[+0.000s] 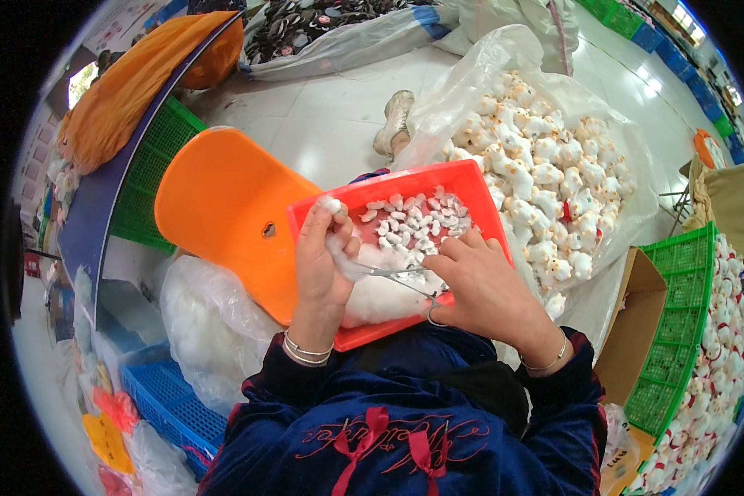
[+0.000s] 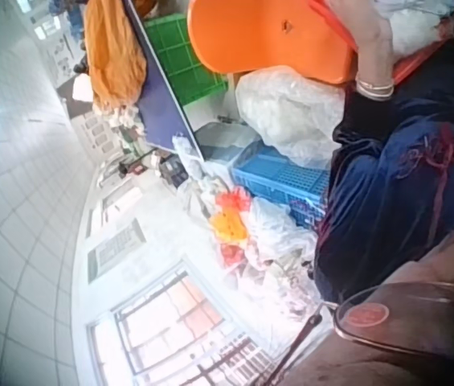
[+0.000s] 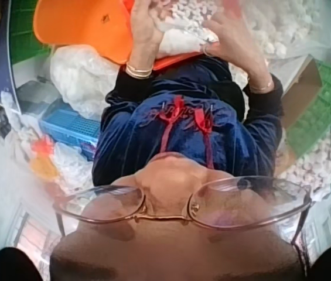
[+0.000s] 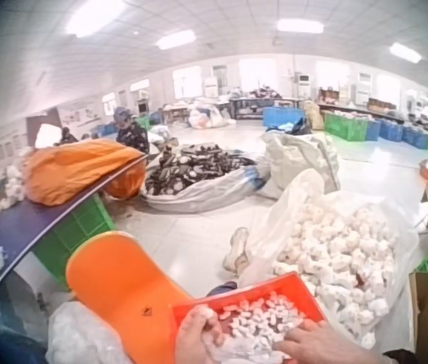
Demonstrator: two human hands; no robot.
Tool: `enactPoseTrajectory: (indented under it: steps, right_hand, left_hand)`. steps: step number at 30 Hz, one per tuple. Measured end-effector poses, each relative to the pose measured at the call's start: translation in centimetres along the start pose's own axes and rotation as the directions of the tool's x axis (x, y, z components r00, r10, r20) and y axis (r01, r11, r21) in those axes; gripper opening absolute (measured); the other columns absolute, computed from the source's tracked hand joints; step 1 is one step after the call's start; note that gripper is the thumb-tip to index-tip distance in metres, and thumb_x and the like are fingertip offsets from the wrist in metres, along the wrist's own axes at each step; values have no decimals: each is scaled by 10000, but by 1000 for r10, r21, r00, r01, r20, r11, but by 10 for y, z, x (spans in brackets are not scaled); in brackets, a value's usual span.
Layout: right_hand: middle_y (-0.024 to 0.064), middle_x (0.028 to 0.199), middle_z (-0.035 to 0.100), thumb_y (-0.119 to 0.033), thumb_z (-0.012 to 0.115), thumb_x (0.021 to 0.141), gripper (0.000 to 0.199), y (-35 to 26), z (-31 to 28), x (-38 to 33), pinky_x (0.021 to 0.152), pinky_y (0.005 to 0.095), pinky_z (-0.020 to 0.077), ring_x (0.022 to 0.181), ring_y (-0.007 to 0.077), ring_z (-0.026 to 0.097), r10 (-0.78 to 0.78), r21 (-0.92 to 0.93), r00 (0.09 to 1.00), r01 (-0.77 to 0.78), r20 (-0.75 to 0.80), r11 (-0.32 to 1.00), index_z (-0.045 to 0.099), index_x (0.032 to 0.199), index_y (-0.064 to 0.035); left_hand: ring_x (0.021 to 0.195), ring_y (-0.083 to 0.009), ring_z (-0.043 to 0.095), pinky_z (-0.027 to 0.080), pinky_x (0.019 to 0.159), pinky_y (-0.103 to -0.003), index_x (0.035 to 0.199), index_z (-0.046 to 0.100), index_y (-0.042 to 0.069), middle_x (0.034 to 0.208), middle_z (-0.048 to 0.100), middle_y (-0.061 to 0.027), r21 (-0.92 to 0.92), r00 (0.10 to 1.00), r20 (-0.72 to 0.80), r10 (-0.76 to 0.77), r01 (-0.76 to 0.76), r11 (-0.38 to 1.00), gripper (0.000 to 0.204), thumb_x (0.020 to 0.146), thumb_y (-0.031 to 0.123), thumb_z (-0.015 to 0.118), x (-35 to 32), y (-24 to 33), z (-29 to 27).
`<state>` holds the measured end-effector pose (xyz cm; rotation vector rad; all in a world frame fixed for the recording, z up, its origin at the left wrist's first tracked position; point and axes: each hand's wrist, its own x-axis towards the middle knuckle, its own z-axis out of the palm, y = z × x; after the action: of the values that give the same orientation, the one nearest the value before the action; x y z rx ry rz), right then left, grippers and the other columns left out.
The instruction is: The person uses scissors to trim white cotton from small white objects held in the left hand, placing trimmed pieces into a red tray on their lap. The person works continuously over a pile of similar items in a bag nearby.
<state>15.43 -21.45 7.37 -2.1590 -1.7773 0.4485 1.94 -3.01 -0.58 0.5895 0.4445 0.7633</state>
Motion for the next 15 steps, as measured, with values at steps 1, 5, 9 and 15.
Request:
enactPoseTrajectory:
  steps: [1,5,9,15]
  right_hand:
    - [101,1013,650,-245,843,713,460,2,1,0,917,432,478,1048,311,597,-7,2,1000,7,23,1000,721,1114,-54]
    - [89,868,664,-217,793,777,316,15,2,-3,815,427,492,880,288,643,-80,146,990,62,120,987,744,1048,-61]
    - [82,791,657,-110,820,731,313,24,-18,-11,695,413,495,763,284,641,-81,356,989,120,-124,927,746,1028,-48]
    - [61,844,664,-192,828,770,328,24,-33,-11,790,419,444,866,277,637,15,110,993,-2,-118,994,747,1068,-81]
  left_hand:
    - [655,-68,447,387,549,-226,1052,623,99,899,597,6,-5,1000,0,-11,11,1000,97,1062,182,574,-1,0,1]
    - [635,-54,445,385,550,-207,1036,639,94,889,605,15,6,999,34,-32,32,999,87,1054,164,590,-6,3,4]
    - [685,-33,529,418,581,-186,1082,682,69,883,664,6,101,996,82,-22,14,995,113,1040,164,638,-4,-1,-6]
    - [744,-29,555,440,659,-175,1169,705,25,918,692,17,317,976,191,-101,36,948,200,1002,137,698,-11,3,-7]
